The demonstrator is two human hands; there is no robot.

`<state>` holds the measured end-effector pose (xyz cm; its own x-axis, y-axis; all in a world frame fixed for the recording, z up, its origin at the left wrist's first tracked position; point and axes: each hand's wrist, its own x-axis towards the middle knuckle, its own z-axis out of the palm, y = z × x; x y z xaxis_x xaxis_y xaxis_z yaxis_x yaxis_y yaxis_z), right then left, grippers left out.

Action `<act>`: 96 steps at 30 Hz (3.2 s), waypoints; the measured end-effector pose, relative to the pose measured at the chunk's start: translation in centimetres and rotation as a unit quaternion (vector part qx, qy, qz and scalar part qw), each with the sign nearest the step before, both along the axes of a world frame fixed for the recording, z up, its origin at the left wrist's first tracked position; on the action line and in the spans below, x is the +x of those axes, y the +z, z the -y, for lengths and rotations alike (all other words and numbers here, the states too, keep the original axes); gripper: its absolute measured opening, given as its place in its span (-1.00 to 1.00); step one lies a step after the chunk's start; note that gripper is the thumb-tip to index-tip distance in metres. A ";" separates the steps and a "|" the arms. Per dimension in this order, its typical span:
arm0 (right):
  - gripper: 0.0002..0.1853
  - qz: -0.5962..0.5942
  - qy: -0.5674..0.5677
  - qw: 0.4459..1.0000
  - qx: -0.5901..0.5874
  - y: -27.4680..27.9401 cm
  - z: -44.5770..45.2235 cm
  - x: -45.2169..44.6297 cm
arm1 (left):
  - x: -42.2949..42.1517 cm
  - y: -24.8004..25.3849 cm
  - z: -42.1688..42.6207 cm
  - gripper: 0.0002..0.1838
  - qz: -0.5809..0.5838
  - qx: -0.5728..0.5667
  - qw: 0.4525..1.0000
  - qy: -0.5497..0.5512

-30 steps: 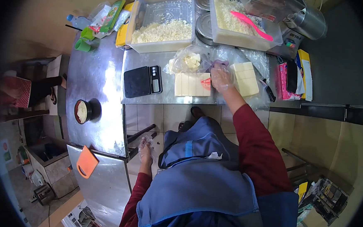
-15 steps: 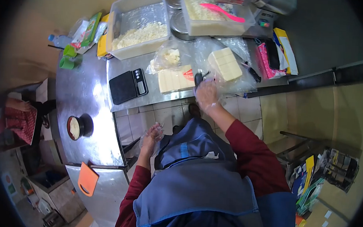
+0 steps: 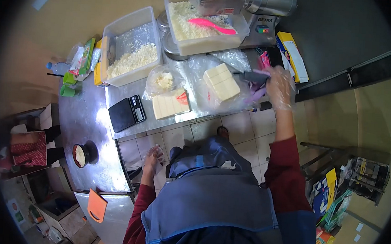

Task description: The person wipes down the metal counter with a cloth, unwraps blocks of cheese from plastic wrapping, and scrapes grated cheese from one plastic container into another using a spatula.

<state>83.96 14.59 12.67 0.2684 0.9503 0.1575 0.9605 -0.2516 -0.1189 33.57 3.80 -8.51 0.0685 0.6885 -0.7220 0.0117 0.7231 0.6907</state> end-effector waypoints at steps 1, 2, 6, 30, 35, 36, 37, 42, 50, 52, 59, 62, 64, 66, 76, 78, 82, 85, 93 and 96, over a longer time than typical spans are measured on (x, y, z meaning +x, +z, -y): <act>-0.75 0.013 -0.011 0.998 0.052 -1.8 -2.1 1.3 | 1.0 0.0 -0.6 -0.48 -0.020 0.004 1.000 0.006; -0.75 0.026 -0.023 0.994 0.102 -3.4 -4.0 2.5 | 1.9 0.1 -1.1 -0.47 -0.041 0.006 0.999 0.012; -0.71 0.029 0.012 0.999 0.013 -7.8 -9.9 4.2 | 6.6 1.3 -1.4 -0.47 -0.038 0.001 0.999 -0.007; -0.62 -0.001 0.053 0.994 -0.095 -14.7 -0.9 5.8 | 41.6 7.9 -11.0 -0.29 -0.318 0.363 0.555 -0.677; -0.64 0.009 0.044 0.997 -0.062 -14.6 2.1 6.6 | 42.6 8.7 -11.0 -0.32 -0.342 0.303 0.577 -0.677; -0.65 0.004 0.041 0.997 -0.069 -14.3 2.3 6.6 | 43.0 8.8 -11.0 -0.32 -0.339 0.304 0.574 -0.680; -0.65 0.004 0.039 0.997 -0.070 -14.6 2.2 6.5 | 43.4 8.9 -10.9 -0.33 -0.355 0.304 0.580 -0.667; -0.71 -0.004 -0.028 0.997 -0.075 -15.5 0.8 5.5 | 45.1 8.7 -13.2 -0.37 -0.316 0.273 0.693 -0.587; -0.73 -0.083 0.026 0.996 0.001 -15.1 4.9 8.0 | 45.5 6.7 -11.8 -0.39 -0.382 0.375 0.610 -0.584; -0.73 -0.183 0.027 0.983 0.007 -15.5 6.6 10.3 | 46.3 7.1 -11.9 -0.39 -0.380 0.352 0.630 -0.578; -0.70 -0.206 -0.092 0.973 0.048 -14.4 7.8 18.0 | 48.3 3.7 -13.7 -0.38 -0.435 0.345 0.639 -0.532; -0.67 -0.332 -0.072 0.940 -0.031 -17.3 8.2 17.9 | 49.2 4.8 -15.0 -0.31 -0.404 0.302 0.697 -0.509; -0.67 -0.293 0.163 0.935 -0.115 -14.4 8.9 14.5 | 48.5 5.5 -13.9 -0.23 -0.414 0.353 0.652 -0.529; -0.66 -0.307 0.156 0.929 -0.139 -9.9 8.0 13.0 | 46.7 10.2 -13.2 -0.17 -0.394 0.333 0.671 -0.533; -0.57 -0.090 0.118 0.986 -0.073 -6.2 -2.3 7.9 | 33.0 13.7 -9.3 -0.35 -0.284 0.399 0.808 -0.326; -0.55 -0.055 0.151 0.987 -0.027 -7.9 -3.0 6.9 | 32.1 13.7 -9.5 -0.33 -0.375 0.415 0.753 -0.346; -0.41 -0.247 0.285 0.926 0.039 -5.3 -5.5 3.0 | 31.9 12.6 -9.9 -0.26 -0.411 0.400 0.721 -0.388; -0.31 -0.471 0.329 0.814 0.086 -9.5 -8.0 -0.5 | 32.3 12.0 -9.9 -0.23 -0.440 0.343 0.700 -0.446; -0.26 -0.281 0.381 0.878 0.073 -10.6 -8.8 -1.9 | 32.0 13.1 -11.8 -0.25 -0.440 0.340 0.716 -0.421; -0.26 -0.200 0.378 0.899 0.093 -10.7 -8.8 -1.9 | 31.9 12.8 -13.0 -0.25 -0.451 0.322 0.721 -0.417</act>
<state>82.09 23.40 2.02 -0.3730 0.8518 0.3678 0.7188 0.5160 -0.4660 65.47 16.83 4.32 0.3552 0.8917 -0.2807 0.9104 -0.2617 0.3205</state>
